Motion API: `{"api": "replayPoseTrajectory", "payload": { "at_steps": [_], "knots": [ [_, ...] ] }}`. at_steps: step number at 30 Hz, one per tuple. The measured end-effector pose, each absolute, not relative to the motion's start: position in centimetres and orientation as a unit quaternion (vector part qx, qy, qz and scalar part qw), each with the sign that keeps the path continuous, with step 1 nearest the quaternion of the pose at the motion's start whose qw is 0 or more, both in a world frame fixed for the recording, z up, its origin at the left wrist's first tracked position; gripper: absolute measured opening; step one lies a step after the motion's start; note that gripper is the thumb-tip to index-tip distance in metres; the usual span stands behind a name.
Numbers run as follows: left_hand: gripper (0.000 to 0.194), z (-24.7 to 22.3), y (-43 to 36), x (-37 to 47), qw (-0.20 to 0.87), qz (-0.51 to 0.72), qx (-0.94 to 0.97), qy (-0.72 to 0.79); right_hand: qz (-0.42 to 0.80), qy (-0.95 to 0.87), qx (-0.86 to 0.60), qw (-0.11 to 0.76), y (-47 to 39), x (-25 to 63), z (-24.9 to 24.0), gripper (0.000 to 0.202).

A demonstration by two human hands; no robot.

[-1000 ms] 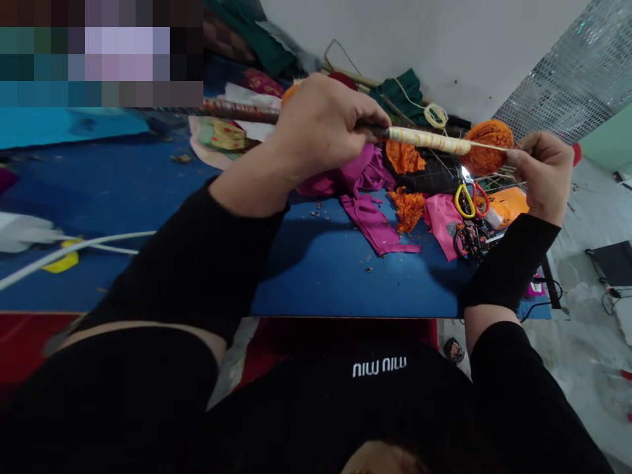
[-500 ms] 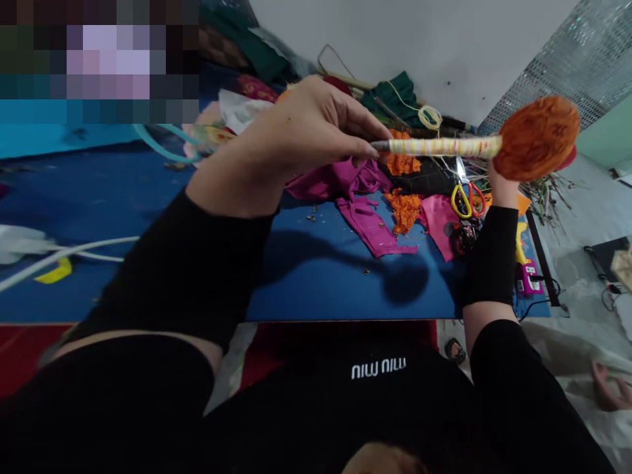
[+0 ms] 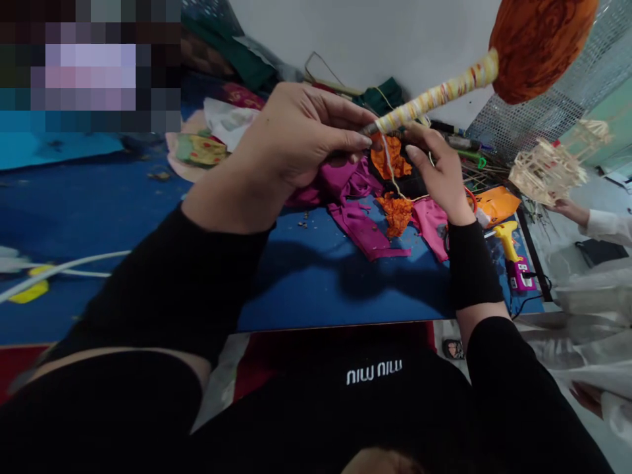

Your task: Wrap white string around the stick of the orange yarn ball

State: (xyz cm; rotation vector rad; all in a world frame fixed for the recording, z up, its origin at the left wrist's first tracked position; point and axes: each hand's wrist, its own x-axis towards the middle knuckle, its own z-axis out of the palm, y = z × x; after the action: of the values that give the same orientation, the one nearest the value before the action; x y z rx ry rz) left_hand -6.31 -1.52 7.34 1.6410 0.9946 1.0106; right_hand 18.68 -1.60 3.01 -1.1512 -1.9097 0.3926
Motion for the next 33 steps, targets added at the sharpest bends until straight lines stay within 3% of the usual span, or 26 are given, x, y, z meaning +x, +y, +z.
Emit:
{"api": "replayPoseTrajectory", "payload": {
  "at_steps": [3, 7, 13, 21, 33],
  "knots": [
    [0.028, 7.8, -2.1, -5.8, 0.515, 0.446, 0.601, 0.418, 0.256, -0.756, -0.394, 0.456, -1.7, 16.5, 2.2, 0.068],
    [0.025, 8.3, -2.5, -5.4, 0.531, 0.447, 0.586, 0.418, 0.284, -0.747, -0.409, 0.440, -2.0, 14.9, 1.6, 0.061],
    [0.024, 8.2, -2.3, -5.5, 0.543, 0.458, 0.572, 0.410, 0.228, -0.734, -0.485, 0.418, -2.6, 14.9, 1.4, 0.034],
    [0.027, 8.0, -2.2, -5.6, 0.542, 0.464, 0.566, 0.412, 0.150, -0.749, -0.500, 0.409, -2.6, 14.6, 1.1, 0.046],
    [0.023, 7.3, -1.8, -4.8, 0.558, 0.461, 0.546, 0.422, 0.118, -0.689, -0.518, 0.493, -3.7, 13.6, 1.2, 0.041]
  ]
}}
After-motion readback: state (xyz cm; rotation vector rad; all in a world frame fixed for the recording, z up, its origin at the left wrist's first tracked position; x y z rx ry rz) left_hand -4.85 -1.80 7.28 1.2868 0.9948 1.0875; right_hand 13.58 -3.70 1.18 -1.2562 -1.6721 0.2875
